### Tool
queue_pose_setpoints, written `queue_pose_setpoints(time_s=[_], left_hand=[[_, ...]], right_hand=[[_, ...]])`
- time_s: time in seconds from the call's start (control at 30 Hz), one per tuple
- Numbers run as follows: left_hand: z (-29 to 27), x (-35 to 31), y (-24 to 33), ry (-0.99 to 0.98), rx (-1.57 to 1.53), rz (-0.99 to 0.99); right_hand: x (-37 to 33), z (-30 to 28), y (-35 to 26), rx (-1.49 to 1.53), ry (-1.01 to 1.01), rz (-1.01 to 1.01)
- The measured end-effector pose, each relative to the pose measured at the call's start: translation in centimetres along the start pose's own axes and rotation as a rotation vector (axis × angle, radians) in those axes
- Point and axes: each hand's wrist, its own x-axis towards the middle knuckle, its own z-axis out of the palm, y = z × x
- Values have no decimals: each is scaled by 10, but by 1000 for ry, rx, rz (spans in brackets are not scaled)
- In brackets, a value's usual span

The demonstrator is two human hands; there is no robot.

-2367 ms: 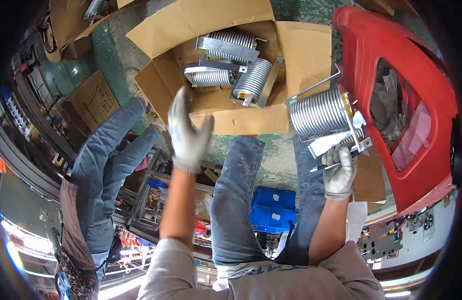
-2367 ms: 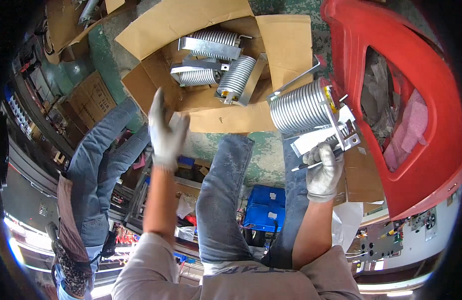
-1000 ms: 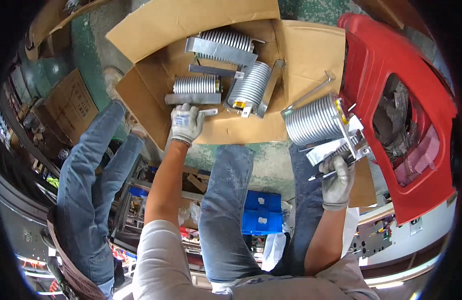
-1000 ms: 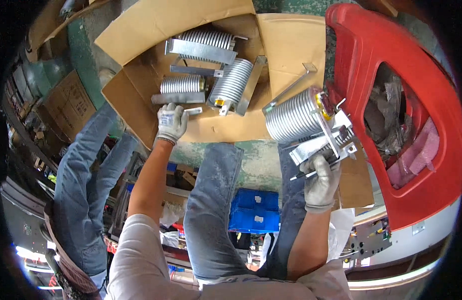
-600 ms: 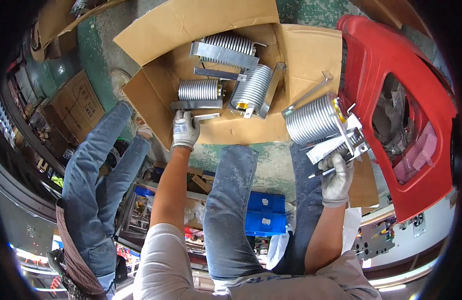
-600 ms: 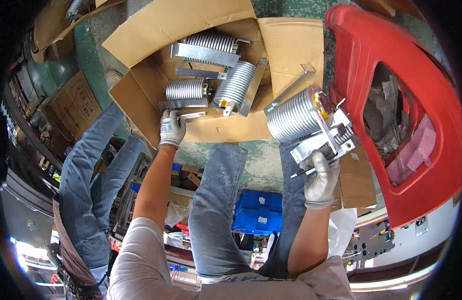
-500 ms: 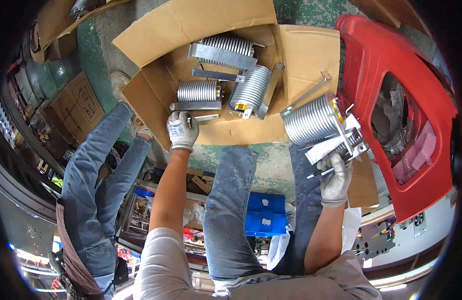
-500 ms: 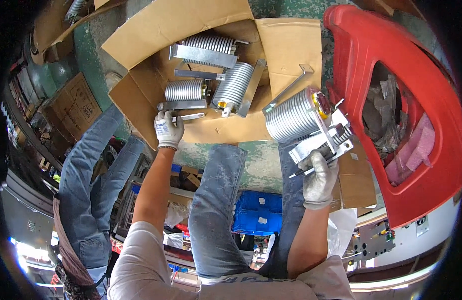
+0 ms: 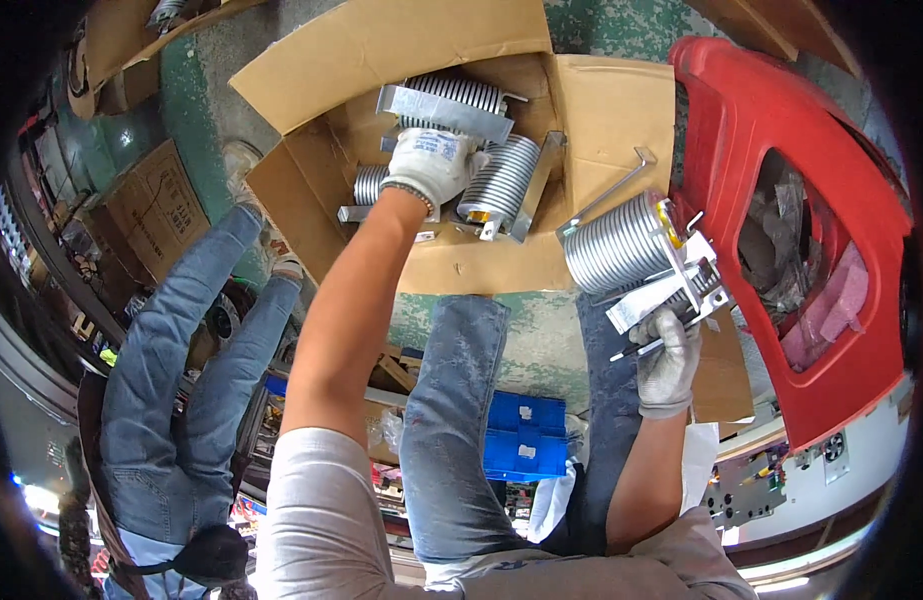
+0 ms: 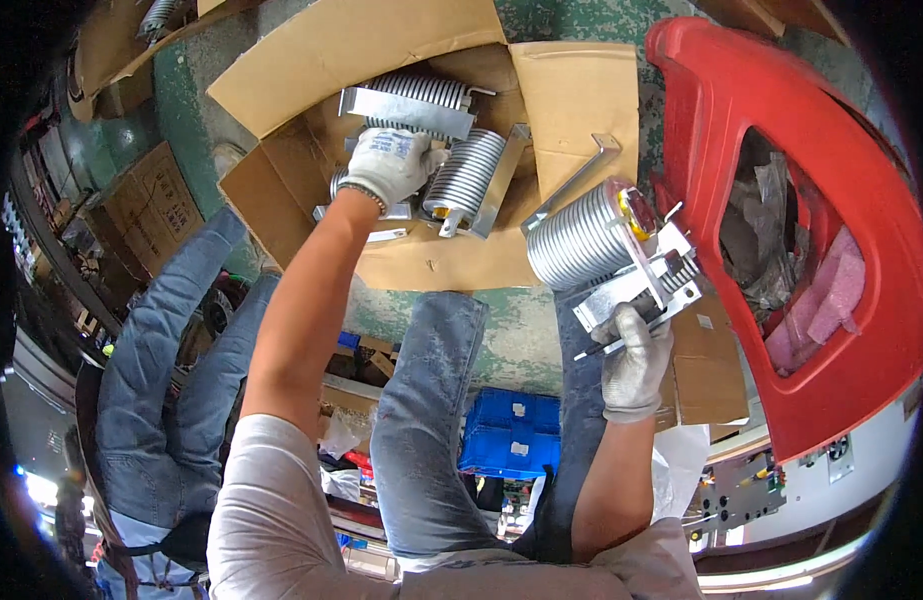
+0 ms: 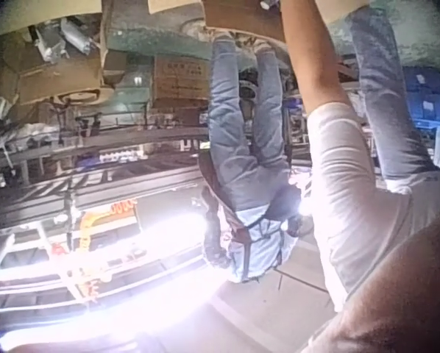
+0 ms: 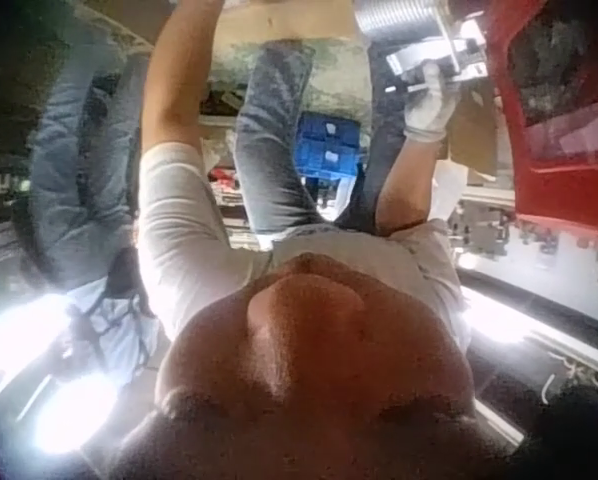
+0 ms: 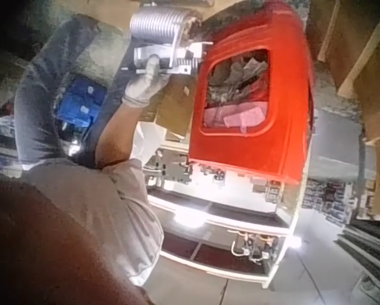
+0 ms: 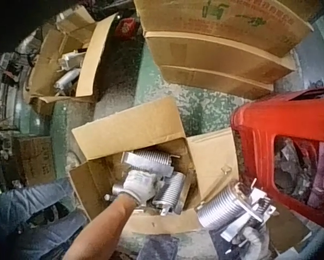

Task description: The recorder picks up metal heat sink components from a box, inspects them, and organizes them at a workstation in a factory environment.

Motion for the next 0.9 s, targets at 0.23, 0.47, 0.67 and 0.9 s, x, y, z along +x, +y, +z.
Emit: queue_pose_setpoints(time_s=[0.23, 0.47, 0.67, 0.9], left_hand=[[-15, -22, 7, 91, -42, -20], [-50, -55, -21, 99, -477, -472], [-15, -54, -74, 71, -264, -253], [53, -86, -125, 87, -73, -254]], right_hand=[[-2, 9, -4, -28, 8, 40], [1, 2, -3, -12, 24, 1], [1, 7, -6, -15, 33, 33], [0, 10, -9, 24, 25, 70]])
